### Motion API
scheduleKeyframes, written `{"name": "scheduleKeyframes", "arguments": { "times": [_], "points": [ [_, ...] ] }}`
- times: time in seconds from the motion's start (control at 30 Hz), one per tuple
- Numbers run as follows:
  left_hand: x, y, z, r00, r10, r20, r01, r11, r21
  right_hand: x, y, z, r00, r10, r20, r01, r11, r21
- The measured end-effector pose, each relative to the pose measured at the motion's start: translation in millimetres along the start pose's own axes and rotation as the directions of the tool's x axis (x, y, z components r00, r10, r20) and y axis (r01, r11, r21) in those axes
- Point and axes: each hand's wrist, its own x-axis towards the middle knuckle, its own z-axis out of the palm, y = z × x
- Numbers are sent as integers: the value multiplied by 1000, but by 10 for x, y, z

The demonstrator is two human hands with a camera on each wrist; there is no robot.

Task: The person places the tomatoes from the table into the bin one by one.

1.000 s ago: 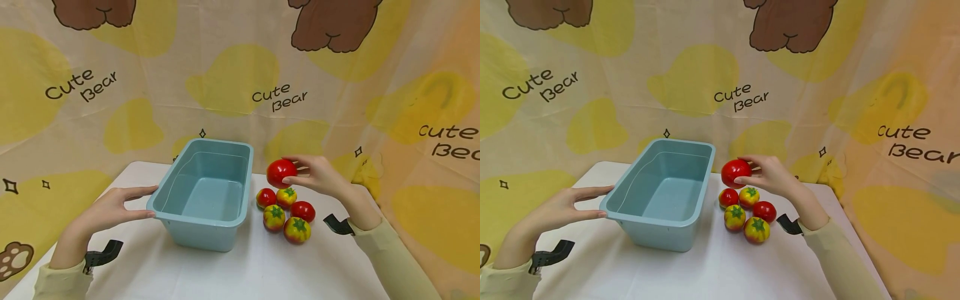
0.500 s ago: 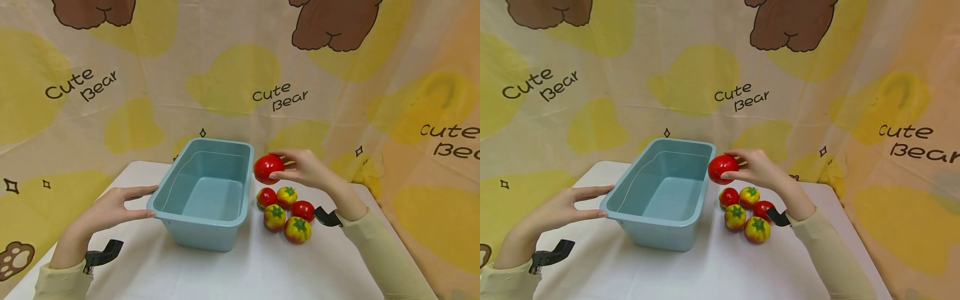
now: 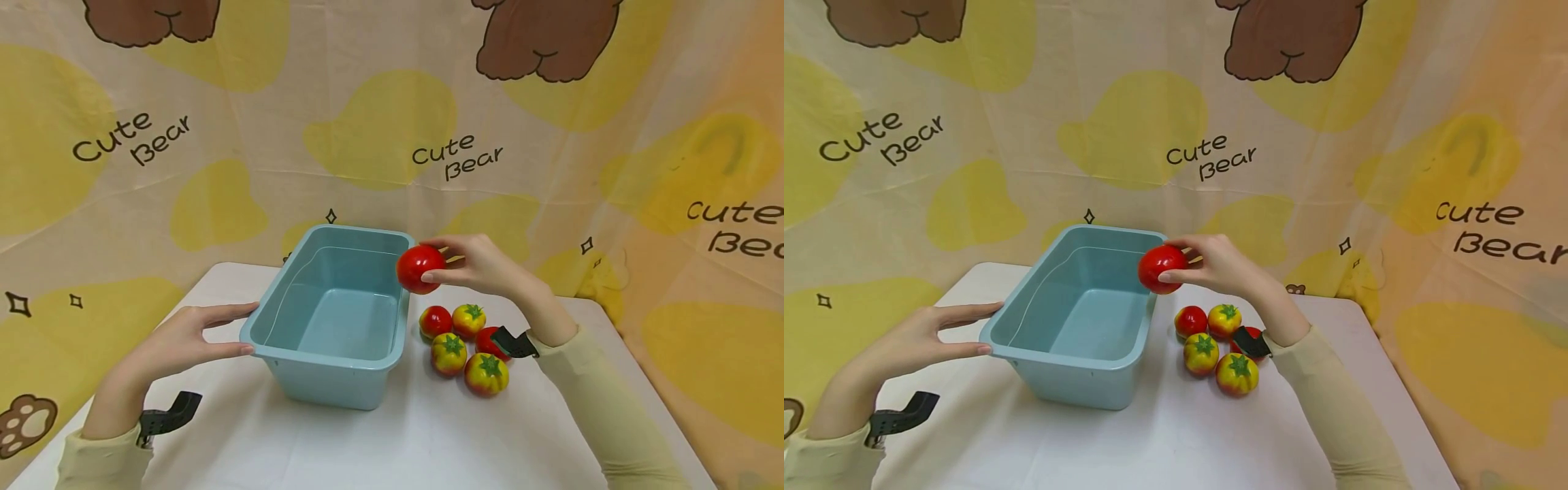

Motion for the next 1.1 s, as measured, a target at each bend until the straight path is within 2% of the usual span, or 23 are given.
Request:
{"name": "scheduleKeyframes", "arguments": {
  "times": [0.23,0.53,1.1],
  "points": [
    [-1,3,1,1000,-3,1,3,1000,8,125,-98,32,1000,-22,-3,22,999,48],
    [-9,-8,7,1000,-3,0,3,1000,-10,313,-245,150,998,-56,42,53,996,67],
    [2,-24,33,1000,-1,-7,0,1000,-25,548,-330,372,989,-85,119,83,996,21]
  ]
}}
